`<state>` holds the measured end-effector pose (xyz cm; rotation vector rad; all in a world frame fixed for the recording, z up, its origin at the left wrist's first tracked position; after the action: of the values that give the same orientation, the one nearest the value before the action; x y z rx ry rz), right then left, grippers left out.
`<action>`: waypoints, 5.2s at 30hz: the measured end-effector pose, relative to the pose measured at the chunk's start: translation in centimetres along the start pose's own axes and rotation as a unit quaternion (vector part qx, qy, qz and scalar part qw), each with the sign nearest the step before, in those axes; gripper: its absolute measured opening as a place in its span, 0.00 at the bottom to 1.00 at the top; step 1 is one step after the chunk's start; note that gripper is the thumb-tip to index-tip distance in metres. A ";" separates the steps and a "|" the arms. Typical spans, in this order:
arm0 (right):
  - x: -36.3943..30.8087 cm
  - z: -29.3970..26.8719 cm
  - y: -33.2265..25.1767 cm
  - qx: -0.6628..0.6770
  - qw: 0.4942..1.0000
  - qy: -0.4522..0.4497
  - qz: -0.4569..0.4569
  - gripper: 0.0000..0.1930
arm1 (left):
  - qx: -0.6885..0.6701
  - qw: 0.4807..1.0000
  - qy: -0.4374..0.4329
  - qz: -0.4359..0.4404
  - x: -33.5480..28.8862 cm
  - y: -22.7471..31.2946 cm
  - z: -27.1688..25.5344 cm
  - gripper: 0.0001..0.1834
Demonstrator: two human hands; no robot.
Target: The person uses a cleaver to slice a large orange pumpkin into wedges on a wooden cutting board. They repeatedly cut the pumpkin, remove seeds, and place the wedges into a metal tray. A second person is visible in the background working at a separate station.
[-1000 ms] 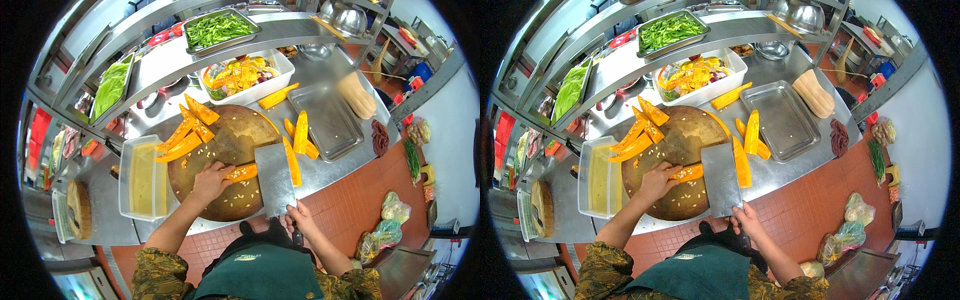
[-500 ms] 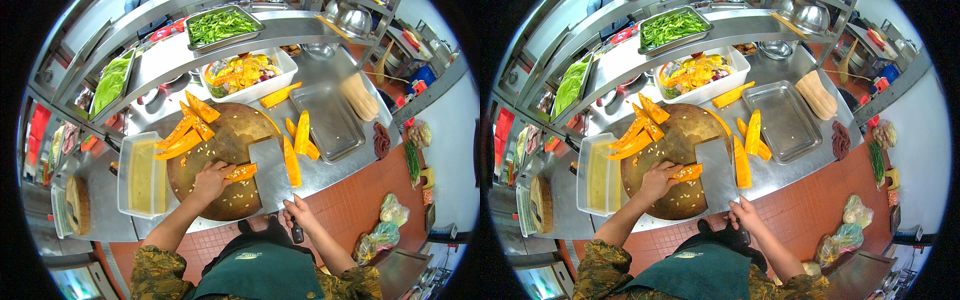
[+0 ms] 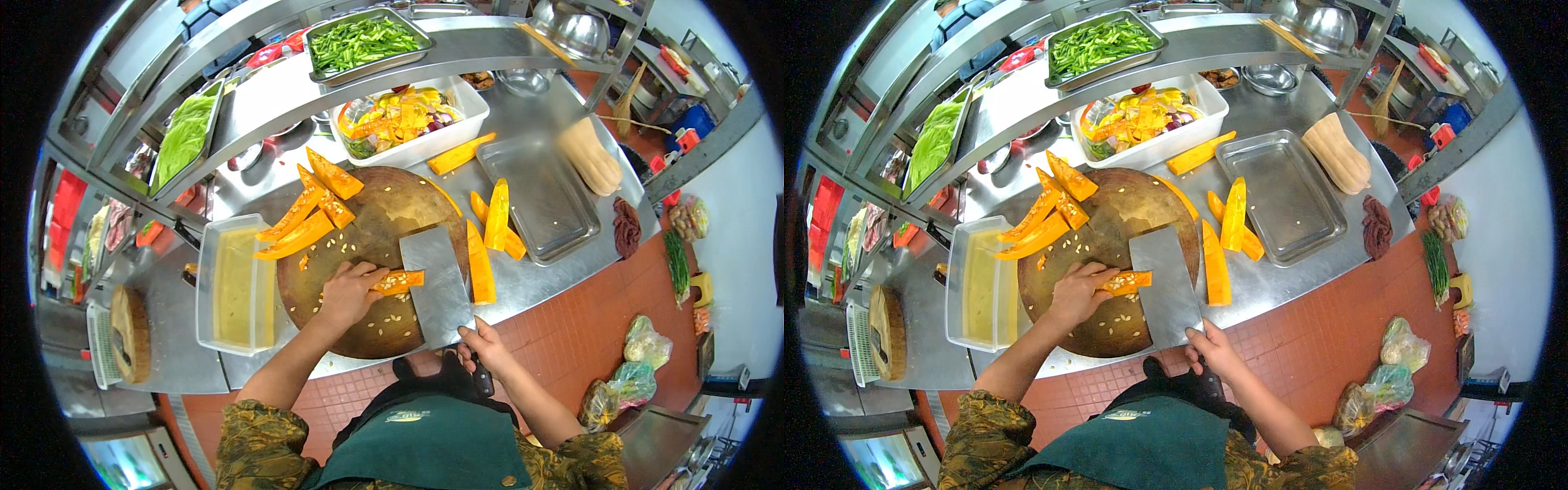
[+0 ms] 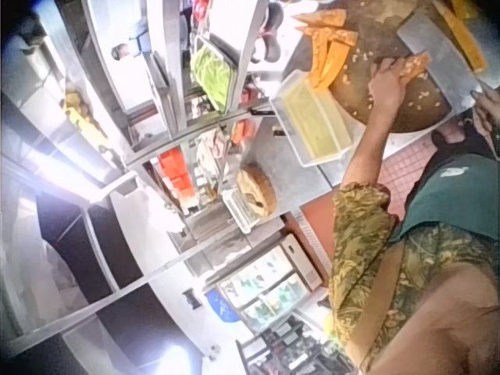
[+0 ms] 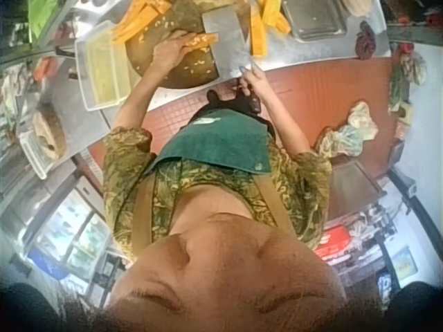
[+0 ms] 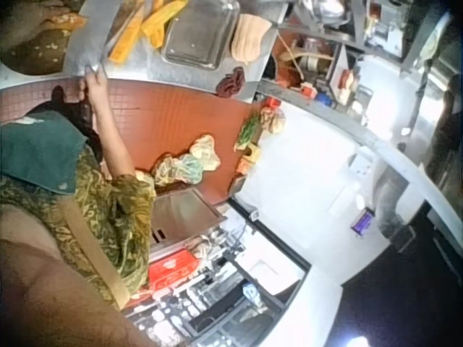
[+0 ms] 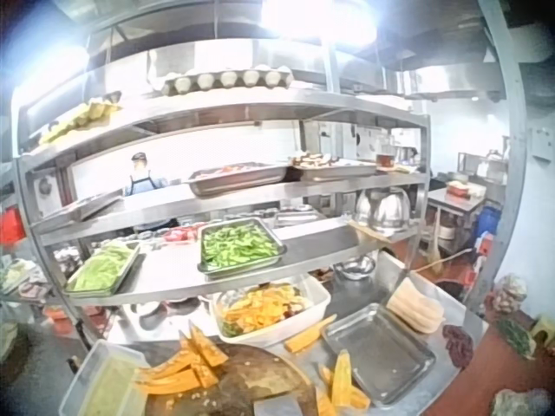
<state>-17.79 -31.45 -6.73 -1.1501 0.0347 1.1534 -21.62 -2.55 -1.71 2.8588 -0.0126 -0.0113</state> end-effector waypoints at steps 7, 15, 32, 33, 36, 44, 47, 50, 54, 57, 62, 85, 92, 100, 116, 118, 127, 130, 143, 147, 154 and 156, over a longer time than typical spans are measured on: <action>0.9 1.2 -0.3 -0.015 1.000 0.023 0.002 0.08 | -0.040 0.999 0.026 0.002 0.0 -0.2 0.2 0.22; -0.5 0.7 -1.0 -0.053 0.998 0.041 0.002 0.07 | -0.110 0.991 0.062 -0.035 -3.0 -4.3 -0.8 0.14; -0.9 0.3 -3.0 -0.145 0.988 0.045 0.017 0.06 | -0.274 0.955 0.086 -0.074 -5.0 -5.8 0.1 0.18; -0.8 0.3 -3.1 -0.143 0.989 0.041 0.019 0.06 | -0.285 0.951 0.086 -0.082 -5.1 -6.0 0.3 0.18; -0.3 0.5 -3.3 -0.135 0.990 0.027 0.027 0.07 | -0.305 0.943 0.088 -0.098 -5.1 -6.2 0.5 0.17; 1.0 0.8 -2.7 -0.128 0.991 0.010 0.040 0.08 | -0.304 0.943 0.088 -0.108 -5.1 -6.0 0.7 0.16; 1.6 1.8 -2.8 -0.112 0.993 -0.008 0.040 0.09 | -0.310 0.940 0.088 -0.111 -5.1 -6.0 0.5 0.16; 2.2 2.5 -2.1 -0.109 0.993 -0.014 0.044 0.09 | -0.301 0.943 0.093 -0.106 -5.0 -6.2 0.9 0.16; 2.8 3.1 -0.9 -0.119 0.992 -0.029 0.034 0.09 | -0.312 0.938 0.094 -0.118 -5.2 -6.5 1.2 0.15; 2.0 2.9 -1.3 -0.138 0.990 -0.008 0.006 0.08 | -0.319 0.933 0.096 -0.133 -5.1 -5.9 0.7 0.15; 1.2 1.8 -2.3 -0.123 0.992 0.017 0.004 0.08 | -0.323 0.933 0.110 -0.111 -5.2 -6.3 1.8 0.15; 4.0 6.2 -0.3 -0.118 0.993 0.001 0.023 0.08 | -0.333 0.929 0.123 -0.105 -5.2 -6.6 2.3 0.16; 4.5 7.1 0.2 -0.108 0.994 -0.007 0.014 0.07 | -0.339 0.926 0.130 -0.106 -5.2 -6.3 2.1 0.15; 3.4 9.6 -0.5 -0.372 0.915 0.075 -0.137 0.10 | -0.286 0.935 0.178 -0.110 -5.7 -4.5 1.9 0.13; -1.2 12.0 -4.9 -0.652 0.692 0.128 -0.282 0.11 | -0.385 0.918 0.013 -0.097 -4.5 -2.7 1.5 0.26; -1.3 11.5 -5.4 -0.618 0.722 0.143 -0.276 0.11 | -0.332 0.942 0.030 -0.024 -3.6 -2.9 1.5 0.24; -1.3 8.3 -6.5 -0.422 0.867 0.168 -0.206 0.10 | -0.234 0.959 0.049 0.155 -0.2 -2.2 0.9 0.19; -1.2 7.6 -6.5 -0.303 0.914 0.189 -0.195 0.09 | -0.217 0.971 0.001 0.096 0.9 -1.4 1.0 0.15; -8.5 4.8 -3.3 -0.127 0.975 0.161 -0.083 0.04 | -0.686 0.657 0.108 -0.293 2.2 0.6 4.6 0.06; -8.9 4.0 -2.4 -0.131 0.976 0.155 -0.080 0.04 | -0.693 0.648 0.116 -0.293 2.3 1.2 4.4 0.07; -9.0 4.9 -2.7 -0.290 0.931 0.203 -0.088 0.04 | -0.703 0.643 0.109 -0.285 2.1 0.6 4.8 0.06; -9.0 5.0 -2.4 -0.341 0.908 0.220 -0.107 0.04 | -0.702 0.643 0.108 -0.287 2.0 0.6 4.7 0.06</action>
<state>-22.84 -33.93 2.25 -1.9712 -0.1576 0.6934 -19.64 -4.43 -6.12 1.1632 0.6458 0.1314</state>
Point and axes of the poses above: each hand's wrist, its own x-axis towards the middle knuckle, its own z-axis out of the palm, y = z × x, the point moved 1 cm from there along x, towards the middle knuckle, and after that the axes turned 4 degrees about z, right-handed, at the moved point
